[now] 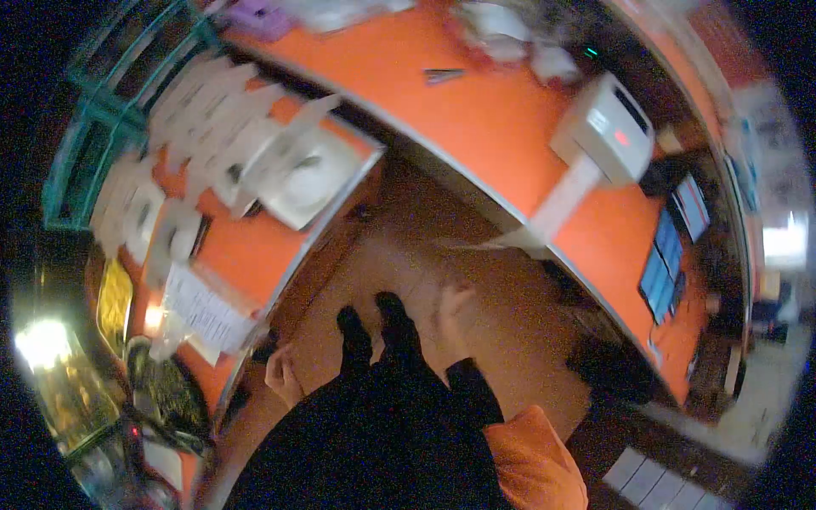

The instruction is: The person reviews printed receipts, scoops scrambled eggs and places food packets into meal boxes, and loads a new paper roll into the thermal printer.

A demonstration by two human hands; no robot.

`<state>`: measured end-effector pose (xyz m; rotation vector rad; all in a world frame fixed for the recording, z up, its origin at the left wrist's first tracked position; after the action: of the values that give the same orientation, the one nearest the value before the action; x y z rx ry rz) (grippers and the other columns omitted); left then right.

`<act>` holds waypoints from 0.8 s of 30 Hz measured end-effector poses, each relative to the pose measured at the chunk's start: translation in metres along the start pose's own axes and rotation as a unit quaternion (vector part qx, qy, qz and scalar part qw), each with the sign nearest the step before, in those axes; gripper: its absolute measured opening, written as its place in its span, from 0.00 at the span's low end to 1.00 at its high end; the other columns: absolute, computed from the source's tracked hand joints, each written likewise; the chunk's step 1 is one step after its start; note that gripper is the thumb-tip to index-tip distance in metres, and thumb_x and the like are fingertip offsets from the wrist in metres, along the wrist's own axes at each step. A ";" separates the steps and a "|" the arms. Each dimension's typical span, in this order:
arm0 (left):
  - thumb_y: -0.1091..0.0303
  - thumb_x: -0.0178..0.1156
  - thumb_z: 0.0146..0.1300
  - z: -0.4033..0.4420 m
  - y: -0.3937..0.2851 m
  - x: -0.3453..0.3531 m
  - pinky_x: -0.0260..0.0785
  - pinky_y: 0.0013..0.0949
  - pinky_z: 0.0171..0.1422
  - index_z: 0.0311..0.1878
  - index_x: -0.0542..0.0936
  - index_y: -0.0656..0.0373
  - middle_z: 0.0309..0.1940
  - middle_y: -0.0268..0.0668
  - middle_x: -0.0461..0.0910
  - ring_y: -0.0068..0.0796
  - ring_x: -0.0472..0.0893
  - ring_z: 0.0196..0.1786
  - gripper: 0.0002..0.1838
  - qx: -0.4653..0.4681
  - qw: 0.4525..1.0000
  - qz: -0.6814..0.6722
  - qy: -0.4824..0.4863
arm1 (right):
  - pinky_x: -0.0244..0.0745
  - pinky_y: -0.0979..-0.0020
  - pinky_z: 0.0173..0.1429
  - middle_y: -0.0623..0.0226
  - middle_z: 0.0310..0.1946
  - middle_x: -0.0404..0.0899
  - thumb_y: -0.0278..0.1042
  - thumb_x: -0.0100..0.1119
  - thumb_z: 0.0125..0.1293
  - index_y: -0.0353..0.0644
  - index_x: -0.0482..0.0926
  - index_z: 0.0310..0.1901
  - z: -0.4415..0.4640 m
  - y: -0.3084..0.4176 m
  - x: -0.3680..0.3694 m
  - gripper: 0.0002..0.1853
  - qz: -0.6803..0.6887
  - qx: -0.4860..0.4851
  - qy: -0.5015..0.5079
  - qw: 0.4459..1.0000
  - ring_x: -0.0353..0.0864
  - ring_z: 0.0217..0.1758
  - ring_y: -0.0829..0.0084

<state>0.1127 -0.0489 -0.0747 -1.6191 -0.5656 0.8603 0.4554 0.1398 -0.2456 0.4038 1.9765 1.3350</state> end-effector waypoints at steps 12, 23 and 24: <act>0.73 0.57 0.65 0.028 -0.053 0.204 0.64 0.37 0.65 0.48 0.79 0.62 0.54 0.38 0.78 0.32 0.75 0.59 0.10 0.187 0.832 0.022 0.522 | 0.72 0.72 0.56 0.66 0.46 0.82 0.33 0.66 0.62 0.34 0.77 0.52 -0.032 0.077 -0.099 0.19 0.201 0.001 0.126 0.972 0.79 0.50 0.74; 0.71 0.69 0.56 -0.079 -0.043 0.271 0.70 0.37 0.63 0.65 0.69 0.60 0.56 0.41 0.77 0.29 0.77 0.56 0.32 -0.204 0.604 -0.073 0.767 | 0.75 0.70 0.55 0.61 0.47 0.80 0.24 0.65 0.60 0.34 0.71 0.52 -0.151 0.099 -0.146 0.19 0.212 0.010 0.122 0.970 0.80 0.50 0.71; 0.71 0.69 0.56 -0.082 -0.041 0.267 0.70 0.37 0.63 0.65 0.69 0.60 0.56 0.41 0.77 0.29 0.77 0.56 0.32 -0.202 0.604 -0.072 0.767 | 0.75 0.70 0.55 0.61 0.47 0.80 0.24 0.65 0.60 0.34 0.71 0.52 -0.158 0.099 -0.149 0.19 0.213 0.009 0.122 0.969 0.80 0.50 0.71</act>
<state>0.3444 0.1111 -0.0910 -2.0010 0.4270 -1.0000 0.4361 -0.0162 -0.0660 0.7366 2.1852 1.7006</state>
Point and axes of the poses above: each hand's wrist, its own z-axis towards the middle knuckle, its own x-axis out of the palm, y = z × x, the point moved 2 cm from there along z, towards the middle knuckle
